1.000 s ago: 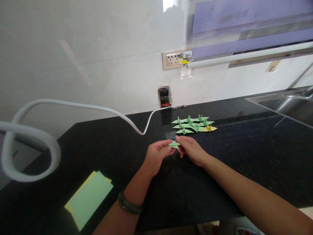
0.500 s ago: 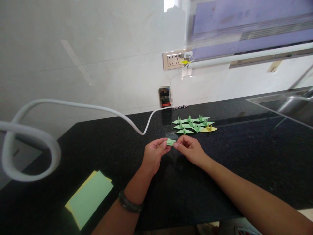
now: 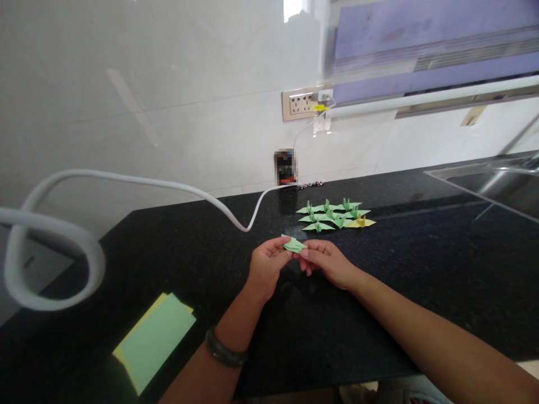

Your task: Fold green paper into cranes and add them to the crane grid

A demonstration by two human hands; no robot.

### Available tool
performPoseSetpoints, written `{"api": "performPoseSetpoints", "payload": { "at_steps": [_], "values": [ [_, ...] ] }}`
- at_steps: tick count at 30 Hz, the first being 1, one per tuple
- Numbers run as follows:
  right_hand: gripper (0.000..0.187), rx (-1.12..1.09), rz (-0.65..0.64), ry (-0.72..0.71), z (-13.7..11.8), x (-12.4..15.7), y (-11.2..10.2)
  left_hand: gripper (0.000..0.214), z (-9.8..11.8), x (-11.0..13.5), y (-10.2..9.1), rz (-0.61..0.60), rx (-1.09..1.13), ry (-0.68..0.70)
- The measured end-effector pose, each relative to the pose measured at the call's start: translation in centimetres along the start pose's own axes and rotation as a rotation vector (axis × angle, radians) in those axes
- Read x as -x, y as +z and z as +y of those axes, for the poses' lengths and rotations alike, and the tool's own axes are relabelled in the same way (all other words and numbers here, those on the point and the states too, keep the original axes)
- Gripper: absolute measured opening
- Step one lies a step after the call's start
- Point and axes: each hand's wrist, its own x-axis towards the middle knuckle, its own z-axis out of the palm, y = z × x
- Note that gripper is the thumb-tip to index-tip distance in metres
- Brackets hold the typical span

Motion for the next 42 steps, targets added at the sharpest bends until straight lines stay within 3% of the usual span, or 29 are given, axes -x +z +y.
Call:
{"api": "performPoseSetpoints", "payload": {
  "at_steps": [11,18,25,36,42],
  "values": [
    [0.021,-0.010,0.023,0.007,0.4,-0.1,-0.2,0.028,0.3,0.3,0.2,-0.035,-0.063,0.021],
    [0.017,0.128,0.023,-0.149,-0.2,0.1,-0.2,0.030,0.3,0.3,0.2,-0.052,-0.068,-0.008],
    [0.020,0.260,-0.006,-0.181,-0.3,-0.1,-0.6,0.027,0.9,0.6,0.6,-0.171,-0.142,-0.057],
    [0.019,0.494,-0.027,-0.299,-0.6,0.3,0.0,0.022,0.2,0.2,-0.1,-0.034,-0.196,-0.075],
    [0.017,0.573,0.038,-0.250,-0.2,0.0,0.0,0.029,0.5,0.1,0.0,0.024,-0.180,-0.138]
  ]
}}
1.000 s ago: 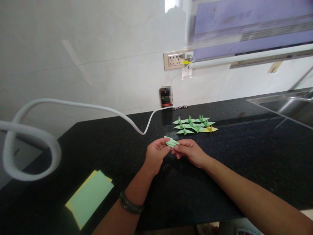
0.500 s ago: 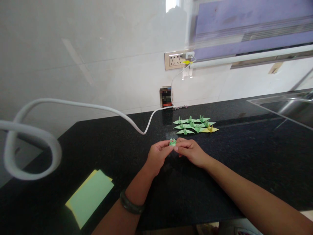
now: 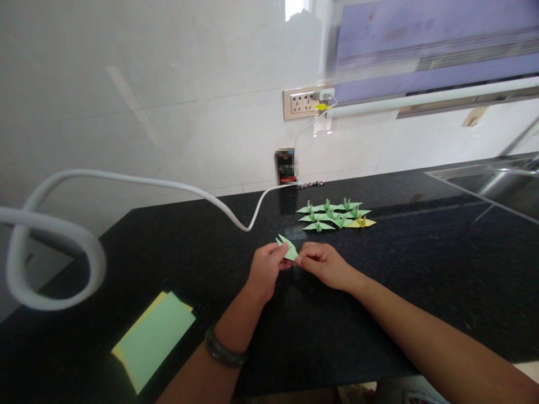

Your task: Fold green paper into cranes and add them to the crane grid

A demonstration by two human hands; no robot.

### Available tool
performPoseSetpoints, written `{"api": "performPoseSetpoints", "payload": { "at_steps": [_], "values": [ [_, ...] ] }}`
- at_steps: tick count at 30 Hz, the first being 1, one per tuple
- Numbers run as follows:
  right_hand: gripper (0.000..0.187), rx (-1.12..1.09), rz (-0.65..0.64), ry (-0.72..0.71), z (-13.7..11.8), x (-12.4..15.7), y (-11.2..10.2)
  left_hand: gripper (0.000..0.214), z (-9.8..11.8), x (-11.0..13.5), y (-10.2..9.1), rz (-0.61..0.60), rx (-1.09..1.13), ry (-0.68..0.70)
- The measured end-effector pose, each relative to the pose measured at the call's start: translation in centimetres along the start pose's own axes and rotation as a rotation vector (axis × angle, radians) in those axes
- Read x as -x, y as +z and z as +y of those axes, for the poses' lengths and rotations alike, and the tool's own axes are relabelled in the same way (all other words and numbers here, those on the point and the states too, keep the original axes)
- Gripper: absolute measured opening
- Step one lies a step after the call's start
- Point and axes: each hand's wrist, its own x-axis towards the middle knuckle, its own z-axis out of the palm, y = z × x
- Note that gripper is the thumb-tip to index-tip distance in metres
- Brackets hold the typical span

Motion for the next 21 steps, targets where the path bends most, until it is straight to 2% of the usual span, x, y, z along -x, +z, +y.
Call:
{"api": "performPoseSetpoints", "payload": {
  "at_steps": [4,13,21],
  "values": [
    [0.017,0.032,0.001,0.051,0.36,0.00,0.17,0.030,0.04,0.06,-0.02,-0.012,-0.003,-0.012],
    [0.021,0.077,-0.021,0.121,0.88,-0.02,0.42,0.025,-0.49,0.05,-0.09,-0.170,-0.025,0.020],
    [0.020,0.089,-0.072,0.060,0.07,0.05,0.52,0.018,-0.52,-0.02,0.03,-0.071,-0.138,0.089]
  ]
}}
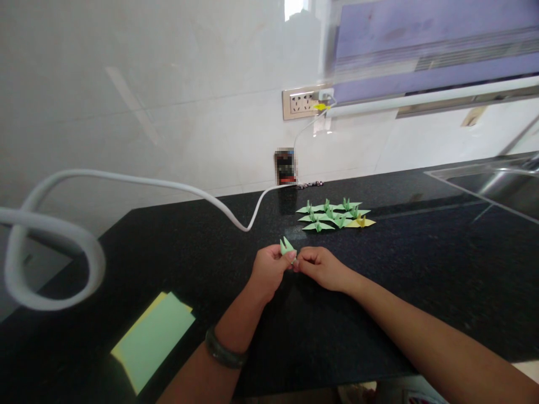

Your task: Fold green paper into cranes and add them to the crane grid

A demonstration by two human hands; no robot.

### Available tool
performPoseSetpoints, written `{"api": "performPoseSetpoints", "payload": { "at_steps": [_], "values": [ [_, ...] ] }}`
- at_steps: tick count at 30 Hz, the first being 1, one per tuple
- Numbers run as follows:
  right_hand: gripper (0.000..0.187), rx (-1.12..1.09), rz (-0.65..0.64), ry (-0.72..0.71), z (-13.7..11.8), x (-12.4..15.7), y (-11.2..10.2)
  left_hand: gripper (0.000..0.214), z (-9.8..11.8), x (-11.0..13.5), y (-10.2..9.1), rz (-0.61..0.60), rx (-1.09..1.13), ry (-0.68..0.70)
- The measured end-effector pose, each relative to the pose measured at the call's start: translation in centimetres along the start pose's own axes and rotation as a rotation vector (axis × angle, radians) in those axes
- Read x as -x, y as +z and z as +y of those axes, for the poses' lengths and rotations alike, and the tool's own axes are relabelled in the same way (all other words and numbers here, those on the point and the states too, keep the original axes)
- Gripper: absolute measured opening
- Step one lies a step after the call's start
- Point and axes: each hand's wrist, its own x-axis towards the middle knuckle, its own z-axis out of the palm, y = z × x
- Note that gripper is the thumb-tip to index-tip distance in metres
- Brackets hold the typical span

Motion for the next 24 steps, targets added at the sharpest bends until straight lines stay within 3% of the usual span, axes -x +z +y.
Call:
{"api": "performPoseSetpoints", "payload": {
  "at_steps": [7,14,21,24],
  "values": [
    [0.017,-0.017,-0.064,-0.039,-0.1,0.2,-0.3,0.018,0.3,0.1,-0.3,0.060,-0.129,0.074],
    [0.023,-0.008,0.086,0.048,0.7,-0.1,-0.5,0.027,-0.1,-0.3,-0.3,0.016,-0.035,-0.049],
    [0.022,-0.177,0.242,0.091,0.6,-0.3,-0.5,0.023,0.0,-0.1,-0.4,-0.051,-0.082,-0.013],
    [0.023,-0.236,0.243,0.066,0.3,-0.3,-0.5,0.022,0.3,0.2,-0.3,-0.115,-0.098,0.003]
  ]
}}
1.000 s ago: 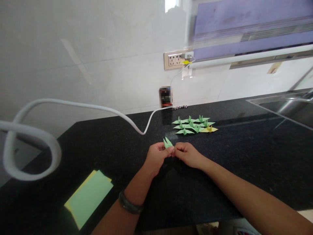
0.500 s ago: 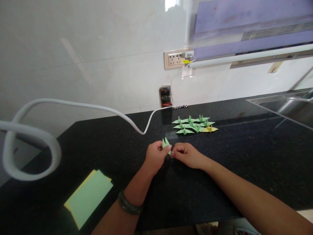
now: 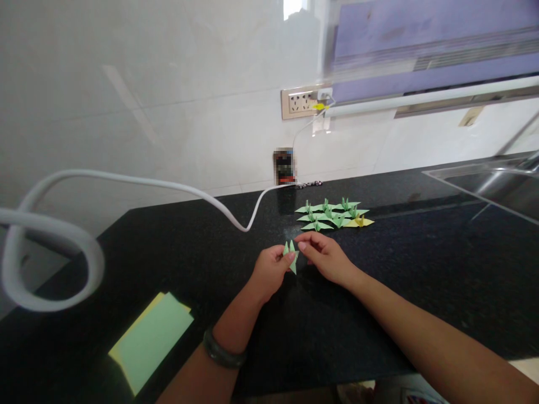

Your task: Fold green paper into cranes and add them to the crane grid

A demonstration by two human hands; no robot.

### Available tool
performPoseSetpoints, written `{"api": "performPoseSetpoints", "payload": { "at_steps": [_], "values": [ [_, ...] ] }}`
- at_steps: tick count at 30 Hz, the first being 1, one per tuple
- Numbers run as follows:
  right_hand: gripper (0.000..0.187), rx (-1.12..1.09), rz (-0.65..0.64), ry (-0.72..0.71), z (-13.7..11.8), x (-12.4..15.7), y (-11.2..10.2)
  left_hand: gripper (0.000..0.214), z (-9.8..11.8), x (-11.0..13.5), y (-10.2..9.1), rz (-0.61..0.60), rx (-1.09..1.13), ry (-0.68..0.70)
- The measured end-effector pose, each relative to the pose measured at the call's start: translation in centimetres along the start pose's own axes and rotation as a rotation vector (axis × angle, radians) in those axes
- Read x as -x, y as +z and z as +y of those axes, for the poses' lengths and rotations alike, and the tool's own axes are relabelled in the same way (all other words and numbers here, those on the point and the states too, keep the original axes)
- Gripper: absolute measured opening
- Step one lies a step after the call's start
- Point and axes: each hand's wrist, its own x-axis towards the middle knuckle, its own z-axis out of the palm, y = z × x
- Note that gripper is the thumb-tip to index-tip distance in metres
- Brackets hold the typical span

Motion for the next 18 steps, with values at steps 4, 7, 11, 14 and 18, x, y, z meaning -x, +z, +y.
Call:
{"api": "performPoseSetpoints", "payload": {
  "at_steps": [4,7,11,14,18],
  "values": [
    [0.020,-0.043,-0.076,-0.028,-0.20,0.14,-0.02,0.024,0.37,0.29,0.21,-0.075,-0.009,0.007],
    [0.018,-0.080,-0.092,-0.011,-0.08,0.10,-0.11,0.027,0.42,0.35,0.31,-0.099,-0.016,-0.001],
    [0.014,-0.119,-0.097,0.023,0.11,0.01,-0.16,0.034,0.35,0.37,0.32,-0.073,-0.050,-0.041],
    [0.012,-0.155,-0.142,0.020,0.12,0.03,-0.14,0.038,0.43,0.40,0.30,-0.053,-0.061,-0.061],
    [0.010,-0.132,-0.157,0.004,0.11,0.10,-0.16,0.039,0.67,0.47,0.33,-0.074,-0.030,-0.084]
  ]
}}
